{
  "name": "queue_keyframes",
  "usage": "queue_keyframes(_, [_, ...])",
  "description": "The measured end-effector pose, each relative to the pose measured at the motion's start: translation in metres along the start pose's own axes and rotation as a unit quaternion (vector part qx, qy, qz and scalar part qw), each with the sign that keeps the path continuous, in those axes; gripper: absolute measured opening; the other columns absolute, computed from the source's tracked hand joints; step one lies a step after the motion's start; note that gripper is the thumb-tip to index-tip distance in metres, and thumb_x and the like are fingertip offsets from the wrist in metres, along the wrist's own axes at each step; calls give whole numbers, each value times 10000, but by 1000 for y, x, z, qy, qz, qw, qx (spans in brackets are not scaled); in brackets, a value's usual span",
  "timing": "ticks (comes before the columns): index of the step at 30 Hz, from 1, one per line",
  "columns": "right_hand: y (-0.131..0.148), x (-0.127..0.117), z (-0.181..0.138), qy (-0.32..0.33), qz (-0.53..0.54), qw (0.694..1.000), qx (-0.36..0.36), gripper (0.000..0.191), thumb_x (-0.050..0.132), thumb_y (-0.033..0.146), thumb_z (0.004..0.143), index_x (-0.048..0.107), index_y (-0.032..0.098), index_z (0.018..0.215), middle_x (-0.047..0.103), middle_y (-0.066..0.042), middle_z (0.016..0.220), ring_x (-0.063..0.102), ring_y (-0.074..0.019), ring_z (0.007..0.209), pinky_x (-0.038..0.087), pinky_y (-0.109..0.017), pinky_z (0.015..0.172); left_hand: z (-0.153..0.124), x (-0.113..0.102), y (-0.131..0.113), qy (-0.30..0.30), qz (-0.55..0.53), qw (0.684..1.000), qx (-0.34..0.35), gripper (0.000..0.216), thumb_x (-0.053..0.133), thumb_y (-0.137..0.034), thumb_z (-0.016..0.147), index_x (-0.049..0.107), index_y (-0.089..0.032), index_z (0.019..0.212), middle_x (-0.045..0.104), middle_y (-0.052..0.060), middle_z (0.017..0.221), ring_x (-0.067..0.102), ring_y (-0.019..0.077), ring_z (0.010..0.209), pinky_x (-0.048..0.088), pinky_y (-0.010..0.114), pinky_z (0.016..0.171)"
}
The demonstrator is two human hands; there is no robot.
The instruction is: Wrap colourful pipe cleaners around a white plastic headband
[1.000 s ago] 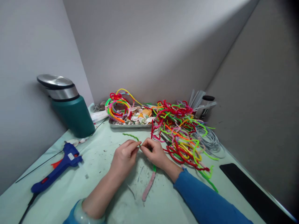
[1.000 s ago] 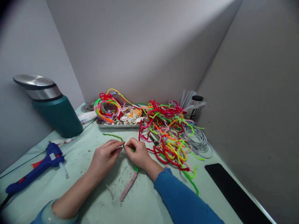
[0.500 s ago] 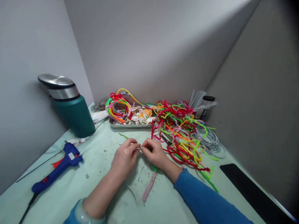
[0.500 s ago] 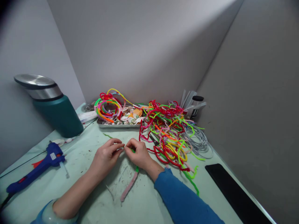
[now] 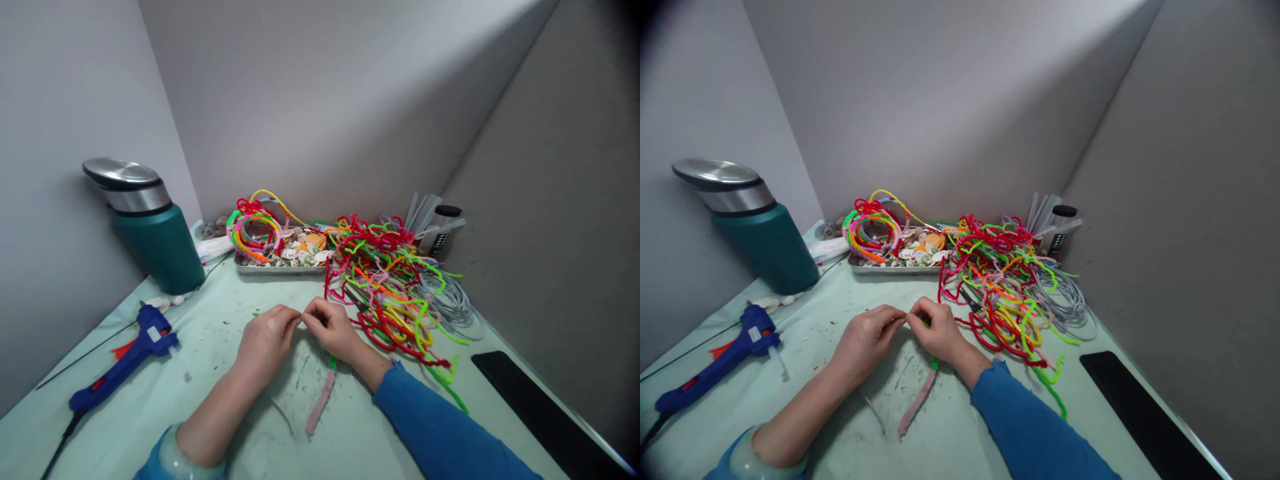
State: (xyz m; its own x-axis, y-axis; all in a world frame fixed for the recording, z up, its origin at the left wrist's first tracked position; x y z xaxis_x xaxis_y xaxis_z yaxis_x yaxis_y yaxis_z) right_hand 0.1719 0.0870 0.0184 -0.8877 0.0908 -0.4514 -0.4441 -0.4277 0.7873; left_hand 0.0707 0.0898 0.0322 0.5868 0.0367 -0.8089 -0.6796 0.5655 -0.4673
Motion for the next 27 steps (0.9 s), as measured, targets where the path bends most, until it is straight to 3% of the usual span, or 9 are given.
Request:
queue_keyframes(7, [0, 0, 0, -2, 0, 1000, -1, 91, 502, 179, 781, 528, 171, 695, 491, 29, 593, 449, -96, 546, 341, -205, 507, 0, 1, 4, 10, -9, 999, -30, 187, 441, -237, 825, 623, -194, 824, 648, 42, 822, 592, 154, 746, 399, 237, 665])
queue_keyframes(19, [-1, 1, 0, 4, -5, 1000, 3, 98, 496, 194, 794, 526, 169, 704, 495, 28, 601, 450, -95, 549, 335, -207, 513, 3, 15, 23, 76, -169, 973, -140, 242, 465, -331, 761, 636, -162, 738, 628, 4, 668, 528, 132, 621, 351, 220, 576])
queue_keyframes(27, [0, 2, 0, 8, -2, 1000, -1, 104, 490, 183, 794, 528, 163, 700, 495, 27, 598, 446, -92, 550, 333, -200, 516, 1, 26, 31, 101, -235, 950, -177, 249, 491, -362, 721, 587, -146, 646, 502, -32, 525, 408, 94, 497, 280, 198, 473])
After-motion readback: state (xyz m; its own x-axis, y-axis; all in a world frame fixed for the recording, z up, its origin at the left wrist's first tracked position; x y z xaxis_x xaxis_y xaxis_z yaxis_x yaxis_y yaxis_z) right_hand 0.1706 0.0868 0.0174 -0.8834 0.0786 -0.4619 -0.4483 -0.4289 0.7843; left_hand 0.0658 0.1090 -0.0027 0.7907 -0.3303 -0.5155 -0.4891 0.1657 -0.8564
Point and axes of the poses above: each hand's wrist, its own z-axis towards the middle knuckle, its own x-axis out of the palm, y = z × x, the point moved 10 cm from there along z, towards the middle knuckle
